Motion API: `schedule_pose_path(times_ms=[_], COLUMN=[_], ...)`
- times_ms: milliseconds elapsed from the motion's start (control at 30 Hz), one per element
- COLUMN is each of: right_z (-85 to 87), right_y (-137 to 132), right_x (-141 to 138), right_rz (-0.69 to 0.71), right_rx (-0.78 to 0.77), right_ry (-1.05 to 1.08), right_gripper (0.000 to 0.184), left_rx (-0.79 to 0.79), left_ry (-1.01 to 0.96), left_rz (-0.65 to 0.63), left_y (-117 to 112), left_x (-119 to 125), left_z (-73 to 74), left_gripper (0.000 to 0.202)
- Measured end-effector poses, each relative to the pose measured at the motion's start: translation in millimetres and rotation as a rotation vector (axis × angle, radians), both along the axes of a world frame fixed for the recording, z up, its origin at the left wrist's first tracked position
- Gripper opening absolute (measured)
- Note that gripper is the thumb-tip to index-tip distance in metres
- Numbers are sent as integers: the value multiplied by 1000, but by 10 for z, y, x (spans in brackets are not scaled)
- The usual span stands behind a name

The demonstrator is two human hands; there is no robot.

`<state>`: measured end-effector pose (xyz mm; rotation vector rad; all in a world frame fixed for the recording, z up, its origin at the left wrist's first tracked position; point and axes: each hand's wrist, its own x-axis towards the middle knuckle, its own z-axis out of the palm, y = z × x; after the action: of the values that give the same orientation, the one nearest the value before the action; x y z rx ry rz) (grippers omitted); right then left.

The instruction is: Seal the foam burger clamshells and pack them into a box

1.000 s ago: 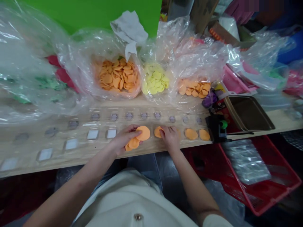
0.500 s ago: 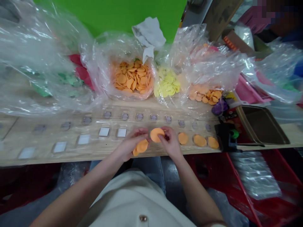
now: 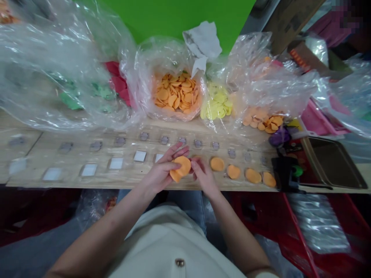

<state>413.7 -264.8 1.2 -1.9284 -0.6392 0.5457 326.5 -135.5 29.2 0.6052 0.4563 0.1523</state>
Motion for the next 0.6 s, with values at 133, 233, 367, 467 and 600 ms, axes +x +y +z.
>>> schedule_pose_path(times_ms=[133, 233, 367, 467, 600], right_z=[57, -18, -209, -254, -115], right_y=[103, 152, 295, 362, 386], right_x=[23, 112, 100, 4, -237], right_rz=[-168, -210, 106, 253, 99], right_rx=[95, 41, -131, -246, -132], right_ry=[110, -42, -307, -594, -477], right_gripper=[23, 26, 23, 14, 16], left_rx=[58, 79, 64, 20, -2], left_ry=[115, 196, 142, 87, 34], left_rz=[-75, 64, 246, 250, 278], left_y=[54, 232, 421, 413, 283], left_x=[-123, -280, -400, -418, -419], left_z=[-11, -32, -55, -65, -78], left_gripper=[63, 54, 55, 57, 56])
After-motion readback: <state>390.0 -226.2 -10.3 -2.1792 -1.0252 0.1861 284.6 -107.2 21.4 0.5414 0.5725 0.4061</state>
